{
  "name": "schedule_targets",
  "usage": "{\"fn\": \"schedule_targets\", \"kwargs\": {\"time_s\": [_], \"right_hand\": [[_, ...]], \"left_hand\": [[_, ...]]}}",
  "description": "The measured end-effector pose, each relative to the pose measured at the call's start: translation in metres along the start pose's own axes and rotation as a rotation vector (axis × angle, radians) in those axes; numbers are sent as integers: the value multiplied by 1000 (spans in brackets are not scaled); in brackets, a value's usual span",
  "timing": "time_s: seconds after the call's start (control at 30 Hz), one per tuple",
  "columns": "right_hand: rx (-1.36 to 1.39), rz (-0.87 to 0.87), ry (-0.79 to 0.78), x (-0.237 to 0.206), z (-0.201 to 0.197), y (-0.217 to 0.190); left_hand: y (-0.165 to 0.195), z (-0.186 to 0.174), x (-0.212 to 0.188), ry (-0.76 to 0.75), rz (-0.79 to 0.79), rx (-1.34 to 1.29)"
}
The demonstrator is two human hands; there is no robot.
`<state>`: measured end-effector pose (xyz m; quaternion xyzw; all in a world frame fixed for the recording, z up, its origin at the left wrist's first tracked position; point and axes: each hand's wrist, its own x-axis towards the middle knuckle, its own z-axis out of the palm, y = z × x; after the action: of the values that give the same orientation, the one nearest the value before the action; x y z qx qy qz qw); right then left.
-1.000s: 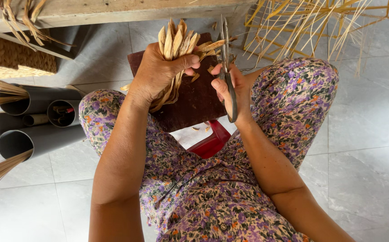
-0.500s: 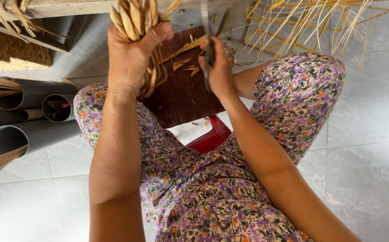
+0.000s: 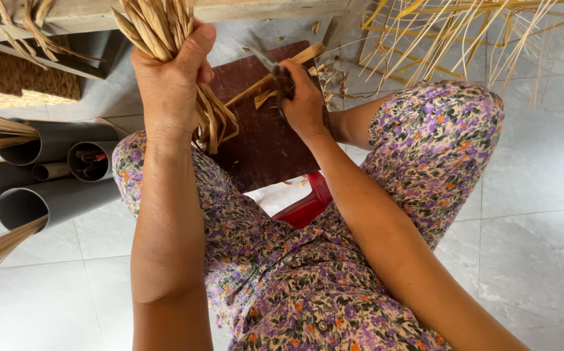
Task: The person sits on a low stool and uses scissors to trim the ends of dried palm leaf strips, cutting them one at a time over a wooden board on their lap. They then gather the trimmed strips, align the bundle by hand, and set it on the workbench.
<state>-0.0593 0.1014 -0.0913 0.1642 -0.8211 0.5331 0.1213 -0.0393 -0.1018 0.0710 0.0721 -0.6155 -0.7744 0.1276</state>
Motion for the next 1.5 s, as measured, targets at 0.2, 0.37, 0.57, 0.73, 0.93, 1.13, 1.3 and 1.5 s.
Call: {"fn": "schedule_targets", "kwargs": {"time_s": [0.2, 0.37, 0.57, 0.73, 0.93, 1.13, 1.3, 1.5], "right_hand": [[136, -123, 110, 4, -33, -74], [254, -348, -13, 3, -55, -129], [339, -161, -119, -4, -60, -136], [510, -122, -96, -9, -63, -129], [543, -89, -62, -10, -60, -129], [640, 108, -12, -3, -84, -126], [386, 275, -234, -7, -106, -129], [368, 275, -305, -6, -114, -132]], "left_hand": [[-1, 3, 2, -33, -82, 95], [-3, 16, -5, -244, -70, 75], [9, 21, -15, -357, -230, 32], [15, 25, -16, -469, -179, 5], [9, 26, -24, -427, -152, 63], [10, 24, -19, -239, 54, 242], [15, 27, -21, -233, 60, 326], [20, 31, -23, -289, 153, 467]]}}
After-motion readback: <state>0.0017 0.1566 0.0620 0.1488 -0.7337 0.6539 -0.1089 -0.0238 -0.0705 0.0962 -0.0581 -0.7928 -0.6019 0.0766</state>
